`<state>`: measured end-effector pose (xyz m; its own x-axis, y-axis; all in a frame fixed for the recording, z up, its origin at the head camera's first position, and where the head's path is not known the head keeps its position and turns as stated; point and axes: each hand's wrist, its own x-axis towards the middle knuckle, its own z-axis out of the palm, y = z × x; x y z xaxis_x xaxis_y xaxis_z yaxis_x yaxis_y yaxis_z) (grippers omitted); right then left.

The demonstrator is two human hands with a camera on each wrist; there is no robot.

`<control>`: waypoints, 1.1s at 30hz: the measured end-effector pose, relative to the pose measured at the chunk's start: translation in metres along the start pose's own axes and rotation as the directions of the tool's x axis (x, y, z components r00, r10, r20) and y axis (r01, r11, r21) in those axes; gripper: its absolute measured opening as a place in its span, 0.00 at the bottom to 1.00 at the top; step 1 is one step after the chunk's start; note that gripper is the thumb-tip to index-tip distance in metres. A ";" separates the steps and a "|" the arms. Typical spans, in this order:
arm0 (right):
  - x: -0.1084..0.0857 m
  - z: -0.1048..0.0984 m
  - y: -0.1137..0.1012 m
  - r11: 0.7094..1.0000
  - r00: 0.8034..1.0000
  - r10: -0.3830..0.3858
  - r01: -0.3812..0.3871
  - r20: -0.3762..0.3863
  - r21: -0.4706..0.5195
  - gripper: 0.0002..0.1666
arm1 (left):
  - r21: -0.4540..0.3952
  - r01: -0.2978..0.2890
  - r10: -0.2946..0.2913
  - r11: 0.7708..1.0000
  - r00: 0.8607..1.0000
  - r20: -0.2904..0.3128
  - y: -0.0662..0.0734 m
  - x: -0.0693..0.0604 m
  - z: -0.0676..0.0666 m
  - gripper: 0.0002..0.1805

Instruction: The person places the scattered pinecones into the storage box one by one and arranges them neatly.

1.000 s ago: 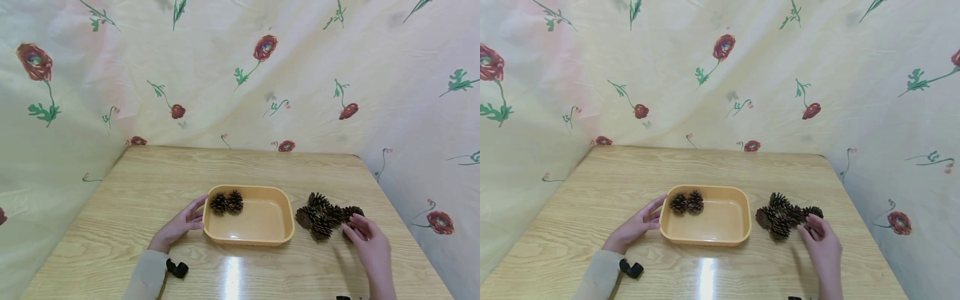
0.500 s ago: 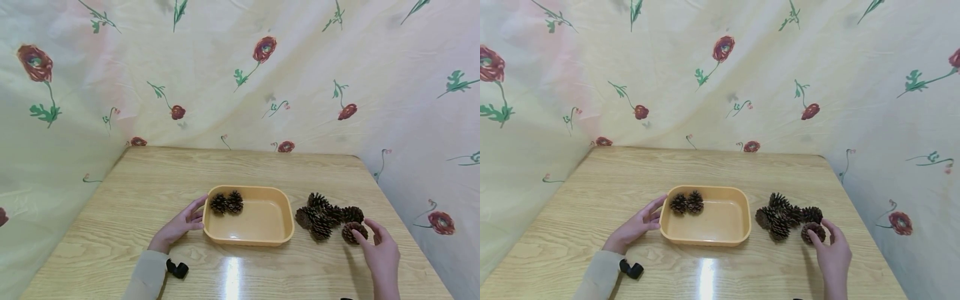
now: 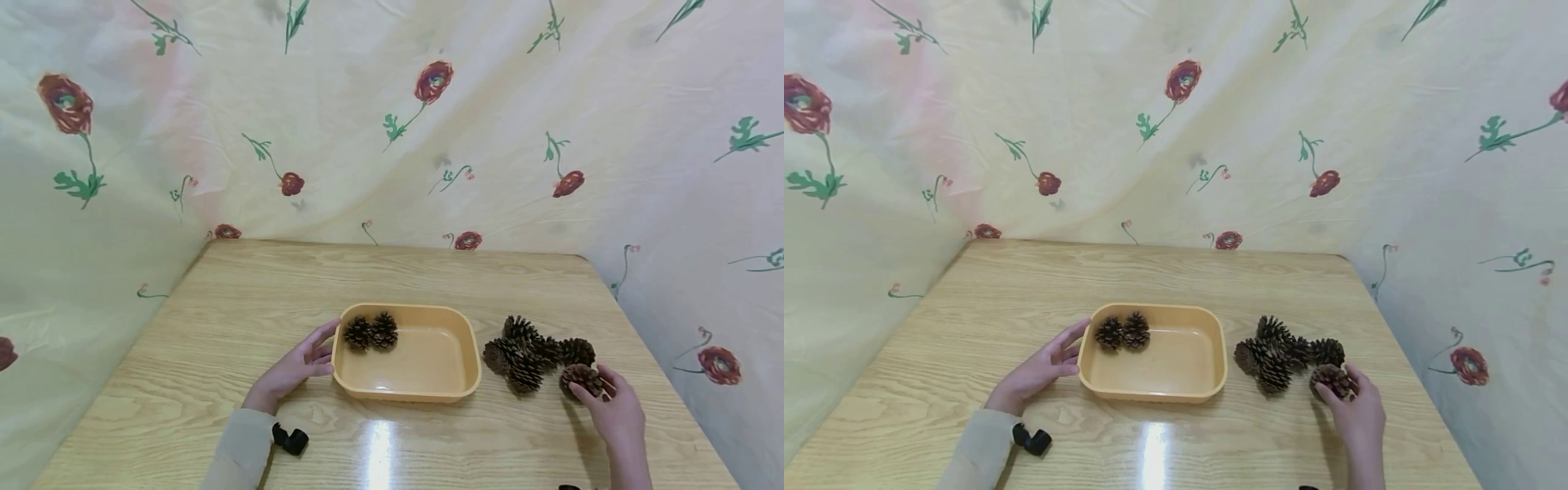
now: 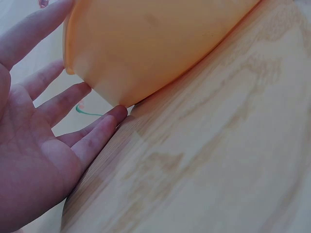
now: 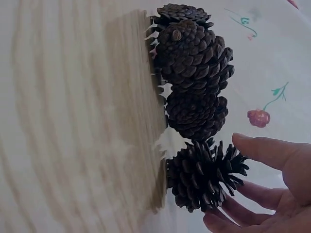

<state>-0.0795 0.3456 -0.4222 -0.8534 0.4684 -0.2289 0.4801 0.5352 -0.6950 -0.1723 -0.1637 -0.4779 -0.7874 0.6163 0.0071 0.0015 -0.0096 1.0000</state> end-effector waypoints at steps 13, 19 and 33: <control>0.011 -0.004 0.006 0.992 0.996 -0.022 0.033 0.084 -0.125 0.46 | -0.016 0.002 -0.002 1.000 1.000 -0.004 0.002 -0.001 0.001 0.47; 0.010 -0.004 0.007 0.991 0.998 -0.015 0.023 0.062 -0.130 0.47 | -0.016 0.004 -0.004 1.000 1.000 -0.006 0.002 -0.001 0.001 0.47; 0.002 -0.008 -0.002 0.997 0.998 -0.008 0.013 0.060 -0.077 0.48 | -0.004 0.024 -0.024 1.000 1.000 -0.015 -0.001 0.001 -0.001 0.47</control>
<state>-0.0808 0.3507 -0.4156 -0.8677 0.4214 -0.2635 0.4837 0.5938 -0.6430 -0.1734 -0.1637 -0.4793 -0.7963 0.6047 -0.0170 -0.0195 0.0024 0.9998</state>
